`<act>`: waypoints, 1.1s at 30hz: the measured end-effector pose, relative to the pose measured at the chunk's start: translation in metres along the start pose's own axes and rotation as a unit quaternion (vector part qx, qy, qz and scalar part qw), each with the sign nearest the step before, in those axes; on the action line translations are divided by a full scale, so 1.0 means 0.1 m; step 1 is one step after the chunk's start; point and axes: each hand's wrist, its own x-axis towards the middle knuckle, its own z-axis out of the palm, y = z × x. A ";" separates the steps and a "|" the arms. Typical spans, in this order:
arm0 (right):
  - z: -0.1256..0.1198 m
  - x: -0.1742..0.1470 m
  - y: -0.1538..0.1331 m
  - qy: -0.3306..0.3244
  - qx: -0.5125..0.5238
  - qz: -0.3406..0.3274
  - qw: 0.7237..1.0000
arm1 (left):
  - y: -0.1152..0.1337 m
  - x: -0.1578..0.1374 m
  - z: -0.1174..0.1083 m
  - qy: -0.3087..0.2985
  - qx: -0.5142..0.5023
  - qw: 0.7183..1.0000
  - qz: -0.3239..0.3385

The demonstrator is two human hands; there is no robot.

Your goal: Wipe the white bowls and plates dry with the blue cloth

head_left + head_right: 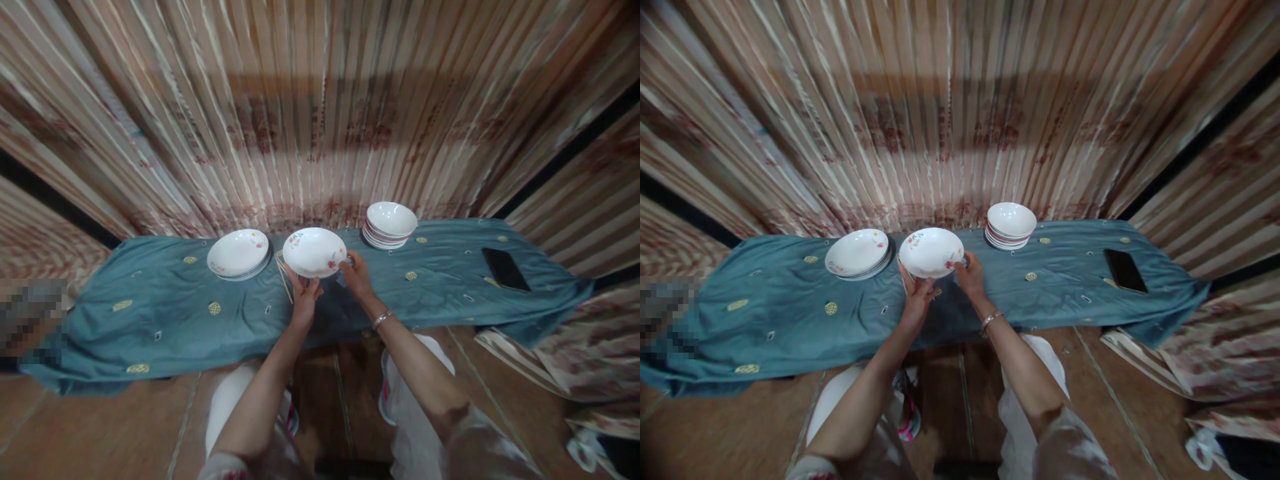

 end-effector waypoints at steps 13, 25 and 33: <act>-0.18 -0.26 0.29 0.047 0.020 0.081 0.995 | -0.48 0.07 -0.08 -0.011 0.078 0.994 0.074; -0.31 -0.34 0.26 0.036 0.049 0.093 0.994 | -0.27 -0.14 -0.06 -0.011 0.032 0.999 -0.019; -0.55 -0.41 0.25 0.008 0.025 0.085 0.996 | -0.24 -0.07 -0.14 -0.016 -0.035 0.991 -0.132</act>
